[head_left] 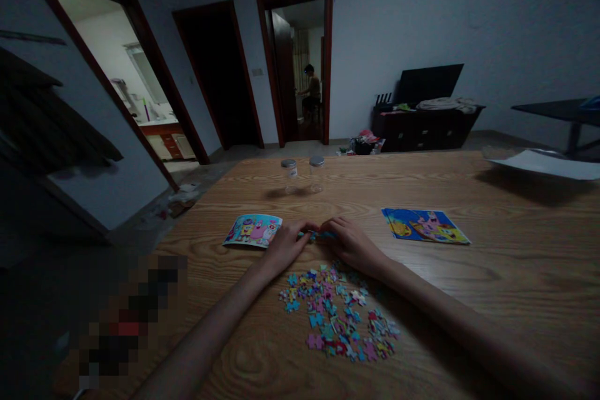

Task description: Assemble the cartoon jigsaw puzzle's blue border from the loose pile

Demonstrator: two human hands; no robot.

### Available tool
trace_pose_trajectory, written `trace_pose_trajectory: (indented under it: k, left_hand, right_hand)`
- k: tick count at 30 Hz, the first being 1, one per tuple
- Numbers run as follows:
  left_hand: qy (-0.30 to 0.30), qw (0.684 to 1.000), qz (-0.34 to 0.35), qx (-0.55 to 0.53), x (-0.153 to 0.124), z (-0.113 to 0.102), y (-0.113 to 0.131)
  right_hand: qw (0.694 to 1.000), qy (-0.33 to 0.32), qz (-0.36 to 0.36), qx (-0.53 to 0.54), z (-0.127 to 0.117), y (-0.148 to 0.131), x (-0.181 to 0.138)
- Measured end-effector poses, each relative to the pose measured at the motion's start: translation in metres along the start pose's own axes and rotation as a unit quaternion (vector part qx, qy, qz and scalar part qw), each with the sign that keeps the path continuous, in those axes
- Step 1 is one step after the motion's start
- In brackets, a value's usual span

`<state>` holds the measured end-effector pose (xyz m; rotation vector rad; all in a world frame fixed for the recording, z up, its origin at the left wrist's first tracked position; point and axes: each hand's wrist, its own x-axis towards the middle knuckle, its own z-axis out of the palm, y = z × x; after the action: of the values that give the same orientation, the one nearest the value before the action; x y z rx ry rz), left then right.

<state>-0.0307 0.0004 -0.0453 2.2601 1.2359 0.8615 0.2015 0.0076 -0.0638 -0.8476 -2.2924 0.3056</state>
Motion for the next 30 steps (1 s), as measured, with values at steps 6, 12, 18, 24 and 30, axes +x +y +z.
trace_pose_trajectory:
  k: [6,12,18,24,30]
  left_hand:
    - [-0.006,1.0,0.007,0.007,-0.006,-0.005,-0.001]
    - [-0.001,1.0,0.021,0.0,-0.007,-0.005,-0.012]
    - [0.021,0.999,0.021,0.016,-0.009,-0.004,-0.01]
    - [0.06,0.997,0.037,0.026,-0.011,0.0,-0.006]
    - [0.043,0.991,0.09,0.088,-0.014,0.003,-0.003]
  right_hand:
    - [1.0,0.014,-0.001,0.024,0.009,0.001,0.008]
    - [0.999,-0.001,-0.008,0.039,0.009,0.001,0.01]
    - [1.0,-0.01,-0.013,0.001,0.007,-0.002,0.007]
    - [1.0,0.004,0.005,-0.007,0.004,-0.002,0.004]
    - [1.0,0.009,-0.008,-0.003,0.003,-0.002,0.004]
